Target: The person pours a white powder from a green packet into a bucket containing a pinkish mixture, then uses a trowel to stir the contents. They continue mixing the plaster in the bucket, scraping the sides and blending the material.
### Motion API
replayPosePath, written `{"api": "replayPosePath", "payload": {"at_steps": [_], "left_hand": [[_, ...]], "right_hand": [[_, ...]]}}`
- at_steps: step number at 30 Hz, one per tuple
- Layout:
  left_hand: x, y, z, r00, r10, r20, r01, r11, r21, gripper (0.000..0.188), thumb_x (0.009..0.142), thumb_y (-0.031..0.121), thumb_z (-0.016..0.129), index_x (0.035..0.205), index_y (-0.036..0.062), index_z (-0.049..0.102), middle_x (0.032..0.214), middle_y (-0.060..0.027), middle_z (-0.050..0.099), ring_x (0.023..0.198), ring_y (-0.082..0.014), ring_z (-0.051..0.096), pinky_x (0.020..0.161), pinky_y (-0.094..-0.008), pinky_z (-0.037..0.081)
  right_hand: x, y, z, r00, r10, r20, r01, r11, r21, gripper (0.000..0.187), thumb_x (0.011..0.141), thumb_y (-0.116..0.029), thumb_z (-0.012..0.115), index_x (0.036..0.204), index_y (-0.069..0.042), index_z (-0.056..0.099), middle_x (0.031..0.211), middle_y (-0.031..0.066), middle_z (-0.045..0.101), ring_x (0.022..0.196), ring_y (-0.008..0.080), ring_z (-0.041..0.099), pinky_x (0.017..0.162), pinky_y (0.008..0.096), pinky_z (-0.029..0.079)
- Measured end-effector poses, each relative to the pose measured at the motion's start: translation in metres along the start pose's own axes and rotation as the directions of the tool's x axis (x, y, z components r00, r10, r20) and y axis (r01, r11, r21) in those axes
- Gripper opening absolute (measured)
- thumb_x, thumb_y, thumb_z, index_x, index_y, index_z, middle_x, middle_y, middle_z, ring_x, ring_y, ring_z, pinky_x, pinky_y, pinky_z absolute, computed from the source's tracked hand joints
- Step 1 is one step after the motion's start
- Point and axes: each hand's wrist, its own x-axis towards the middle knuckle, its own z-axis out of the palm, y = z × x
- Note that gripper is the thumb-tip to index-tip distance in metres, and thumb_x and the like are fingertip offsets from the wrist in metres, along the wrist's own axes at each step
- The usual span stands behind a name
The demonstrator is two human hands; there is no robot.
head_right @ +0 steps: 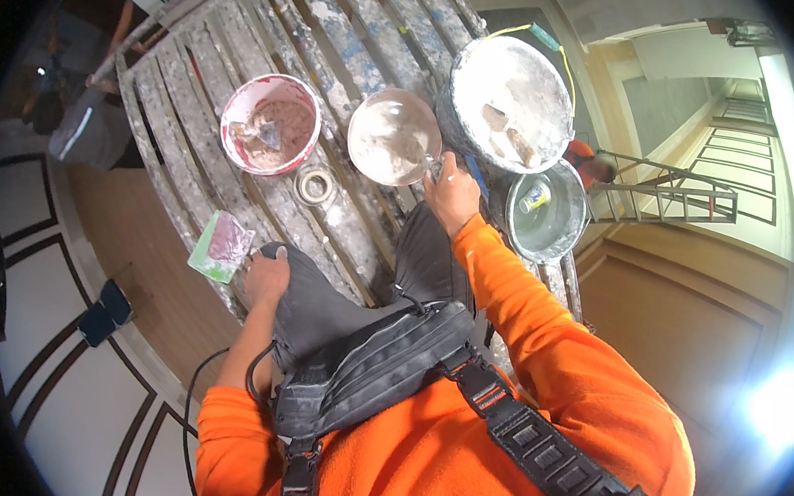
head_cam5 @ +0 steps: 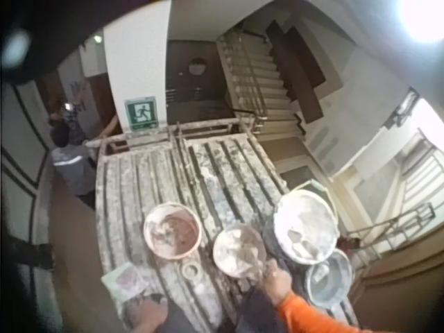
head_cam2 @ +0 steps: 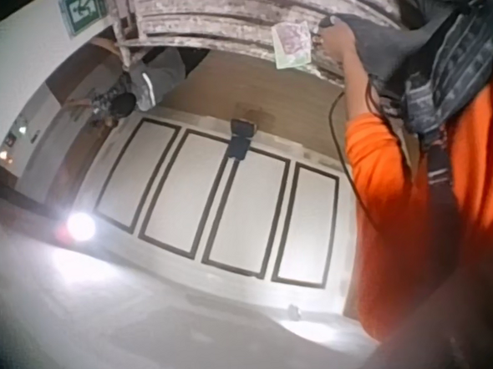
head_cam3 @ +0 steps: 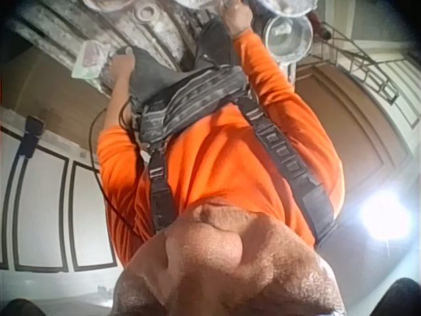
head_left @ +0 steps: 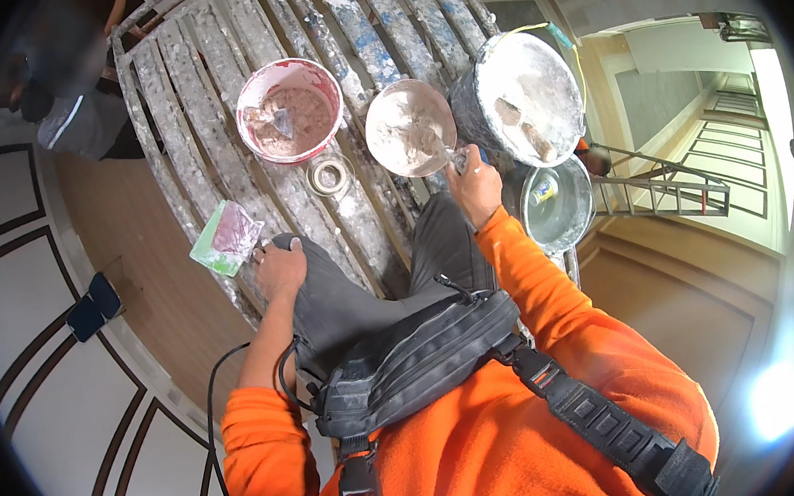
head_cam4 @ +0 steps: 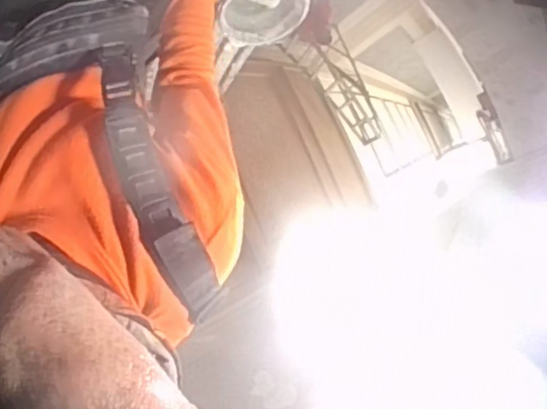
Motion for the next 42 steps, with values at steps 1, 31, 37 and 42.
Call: {"api": "replayPosePath", "payload": {"at_steps": [1,31,37,42], "left_hand": [[0.000,-0.001,0.000,1.000,-0.004,0.010,0.004,1.000,0.000,0.071,0.095,0.050,0.055,0.142,-0.0033,0.048,0.151,-0.0241,0.042,0.138,-0.0396,0.043,0.114,-0.0476,0.036],[0.000,0.002,-0.006,0.998,-0.021,0.061,0.021,1.000,-0.009,0.073,0.096,0.048,0.054,0.146,-0.0037,0.042,0.154,-0.0251,0.038,0.140,-0.0406,0.041,0.116,-0.0467,0.035],[-0.003,0.007,-0.011,0.997,0.010,0.071,-0.010,1.000,0.008,0.073,0.096,0.048,0.055,0.145,-0.0043,0.044,0.154,-0.0251,0.038,0.139,-0.0404,0.042,0.116,-0.0471,0.035],[-0.004,0.007,-0.012,0.997,-0.022,0.069,0.022,1.000,-0.006,0.071,0.096,0.048,0.055,0.144,-0.0045,0.045,0.152,-0.0245,0.040,0.138,-0.0402,0.043,0.115,-0.0471,0.035]], "right_hand": [[-0.001,-0.003,0.002,0.999,0.045,0.001,-0.045,0.999,0.002,0.043,0.086,-0.029,0.071,0.113,0.000,0.054,0.081,0.0285,0.068,0.078,0.0474,0.068,0.071,0.0534,0.055],[0.018,-0.006,0.003,0.938,-0.249,0.240,0.263,0.965,-0.027,0.037,0.088,-0.012,0.057,0.125,-0.007,0.060,0.100,0.0265,0.068,0.088,0.0420,0.069,0.077,0.0498,0.056],[0.053,0.011,0.023,0.953,-0.150,0.264,0.166,0.985,-0.041,0.045,0.087,-0.010,0.057,0.132,-0.009,0.057,0.105,0.0257,0.068,0.092,0.0402,0.070,0.082,0.0483,0.056],[0.026,-0.001,0.041,0.904,-0.284,0.321,0.334,0.936,-0.112,0.046,0.086,-0.012,0.059,0.131,-0.012,0.061,0.101,0.0245,0.069,0.091,0.0389,0.070,0.080,0.0477,0.057]]}}
